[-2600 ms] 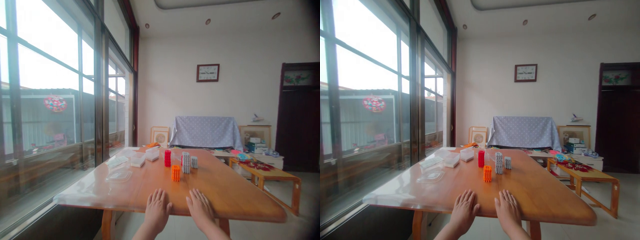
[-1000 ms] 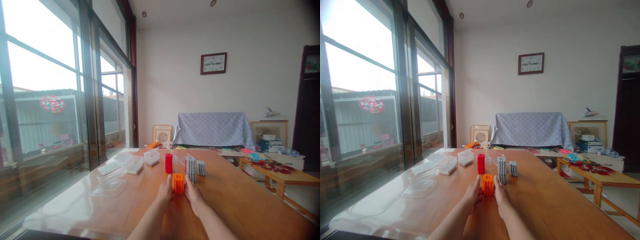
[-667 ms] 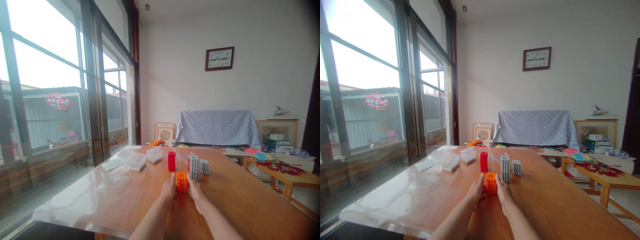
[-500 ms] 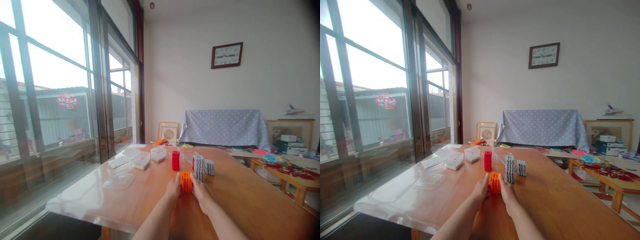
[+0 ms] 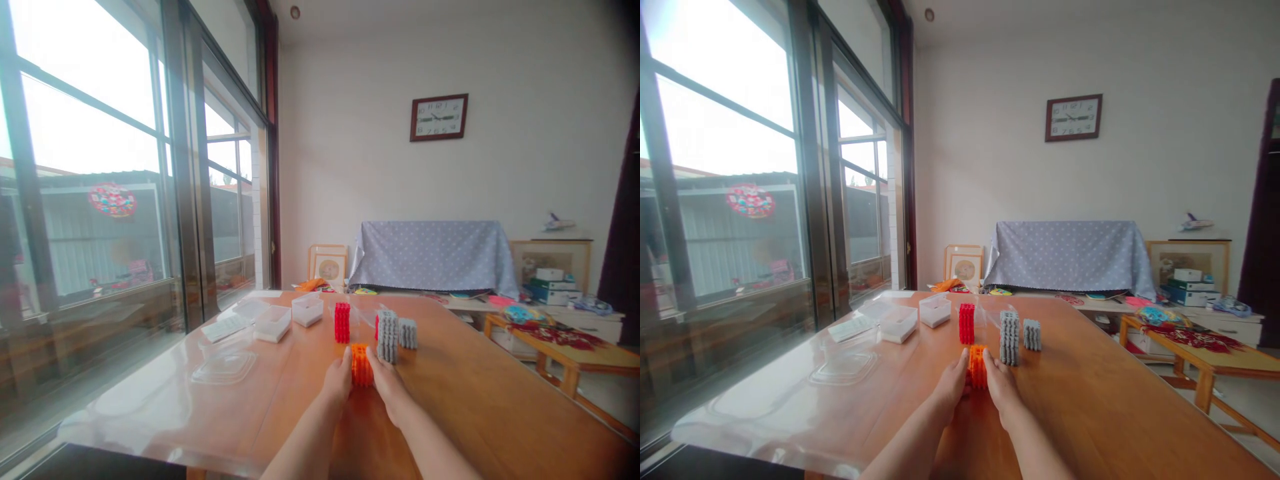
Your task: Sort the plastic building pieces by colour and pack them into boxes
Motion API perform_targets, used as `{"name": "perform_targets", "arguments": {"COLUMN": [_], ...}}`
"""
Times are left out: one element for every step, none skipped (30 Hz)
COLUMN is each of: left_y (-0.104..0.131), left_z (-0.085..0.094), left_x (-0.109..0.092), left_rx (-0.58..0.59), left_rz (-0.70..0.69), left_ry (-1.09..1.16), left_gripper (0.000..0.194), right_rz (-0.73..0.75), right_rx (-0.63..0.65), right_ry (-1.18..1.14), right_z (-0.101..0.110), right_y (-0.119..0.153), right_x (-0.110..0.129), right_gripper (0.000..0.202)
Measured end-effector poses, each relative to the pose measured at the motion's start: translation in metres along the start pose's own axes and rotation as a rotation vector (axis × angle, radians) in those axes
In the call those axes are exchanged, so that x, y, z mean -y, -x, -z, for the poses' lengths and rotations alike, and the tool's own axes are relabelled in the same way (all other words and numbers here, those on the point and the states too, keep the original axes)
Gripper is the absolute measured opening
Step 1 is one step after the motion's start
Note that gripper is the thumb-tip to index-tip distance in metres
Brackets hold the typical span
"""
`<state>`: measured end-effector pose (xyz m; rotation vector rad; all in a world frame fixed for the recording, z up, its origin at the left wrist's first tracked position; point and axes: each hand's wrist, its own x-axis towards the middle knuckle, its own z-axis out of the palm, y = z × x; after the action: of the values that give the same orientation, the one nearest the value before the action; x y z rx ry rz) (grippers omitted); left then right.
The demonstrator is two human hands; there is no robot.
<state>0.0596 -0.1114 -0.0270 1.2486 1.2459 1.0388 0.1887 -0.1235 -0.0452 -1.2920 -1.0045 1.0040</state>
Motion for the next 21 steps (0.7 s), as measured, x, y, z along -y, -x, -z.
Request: {"name": "perform_targets", "arguments": {"left_y": [0.0011, 0.0021, 0.0029, 0.0035, 0.0040, 0.0043, 0.0045, 0.0044, 0.0041, 0.0037, 0.0032, 0.0026, 0.0020, 0.0013, 0.0008, 0.0003, -0.0002, -0.0006, -0.0008, -0.0011, -0.0012], "left_z": [-0.0002, -0.0004, -0.0006, -0.0007, -0.0009, -0.0009, -0.0009, -0.0009, -0.0009, -0.0010, -0.0011, -0.0013, -0.0016, -0.0020, -0.0023, -0.0027, -0.0030, -0.0033, -0.0035, -0.0036, -0.0036], "left_x": [-0.0009, -0.0017, -0.0023, -0.0028, -0.0031, -0.0034, -0.0036, -0.0038, -0.0039, -0.0039, -0.0039, -0.0038, -0.0037, -0.0034, -0.0031, -0.0027, -0.0023, -0.0021, -0.0020, -0.0021, -0.0024], "left_rx": [0.000, 0.001, 0.002, 0.005, 0.010, 0.016, 0.022, 0.027, 0.031, 0.032, 0.032, 0.032, 0.032, 0.032, 0.030, 0.025, 0.019, 0.011, 0.004, 0.000, -0.002], "left_rz": [-0.001, -0.001, 0.000, 0.000, 0.000, -0.002, -0.004, -0.005, -0.004, 0.000, 0.006, 0.012, 0.016, 0.016, 0.012, 0.006, -0.003, -0.011, -0.017, -0.019, -0.019], "left_ry": [-0.004, -0.007, -0.009, -0.011, -0.013, -0.016, -0.018, -0.021, -0.022, -0.023, -0.025, -0.027, -0.030, -0.033, -0.036, -0.039, -0.042, -0.047, -0.055, -0.065, -0.076], "left_gripper": [0.078, 0.078, 0.079, 0.079, 0.080, 0.080, 0.080, 0.080, 0.080, 0.080, 0.080, 0.080, 0.080, 0.080, 0.080, 0.080, 0.079, 0.080, 0.080, 0.080, 0.081], "right_rz": [-0.014, -0.021, -0.026, -0.032, -0.038, -0.043, -0.047, -0.049, -0.050, -0.050, -0.050, -0.051, -0.051, -0.051, -0.051, -0.050, -0.050, -0.049, -0.048, -0.047, -0.046], "right_rx": [-0.001, 0.000, 0.006, 0.017, 0.028, 0.035, 0.037, 0.034, 0.026, 0.017, 0.010, 0.004, 0.000, -0.001, 0.001, 0.003, 0.007, 0.011, 0.015, 0.018, 0.020], "right_ry": [-0.003, -0.008, -0.013, -0.020, -0.025, -0.029, -0.032, -0.032, -0.032, -0.031, -0.030, -0.031, -0.032, -0.034, -0.037, -0.041, -0.045, -0.049, -0.053, -0.056, -0.060], "right_z": [0.0000, 0.0003, 0.0006, 0.0012, 0.0019, 0.0027, 0.0037, 0.0048, 0.0058, 0.0068, 0.0075, 0.0081, 0.0083, 0.0083, 0.0081, 0.0077, 0.0073, 0.0069, 0.0067, 0.0065, 0.0065], "right_y": [0.0007, 0.0014, 0.0020, 0.0027, 0.0032, 0.0036, 0.0039, 0.0040, 0.0040, 0.0037, 0.0033, 0.0028, 0.0022, 0.0015, 0.0007, -0.0001, -0.0010, -0.0019, -0.0027, -0.0035, -0.0042], "right_x": [0.0017, 0.0033, 0.0050, 0.0065, 0.0078, 0.0088, 0.0096, 0.0100, 0.0101, 0.0100, 0.0096, 0.0091, 0.0085, 0.0079, 0.0072, 0.0066, 0.0060, 0.0054, 0.0048, 0.0042, 0.0035], "right_gripper": [0.065, 0.064, 0.064, 0.064, 0.064, 0.064, 0.064, 0.063, 0.063, 0.063, 0.063, 0.063, 0.064, 0.064, 0.063, 0.063, 0.063, 0.063, 0.063, 0.064, 0.064]}}
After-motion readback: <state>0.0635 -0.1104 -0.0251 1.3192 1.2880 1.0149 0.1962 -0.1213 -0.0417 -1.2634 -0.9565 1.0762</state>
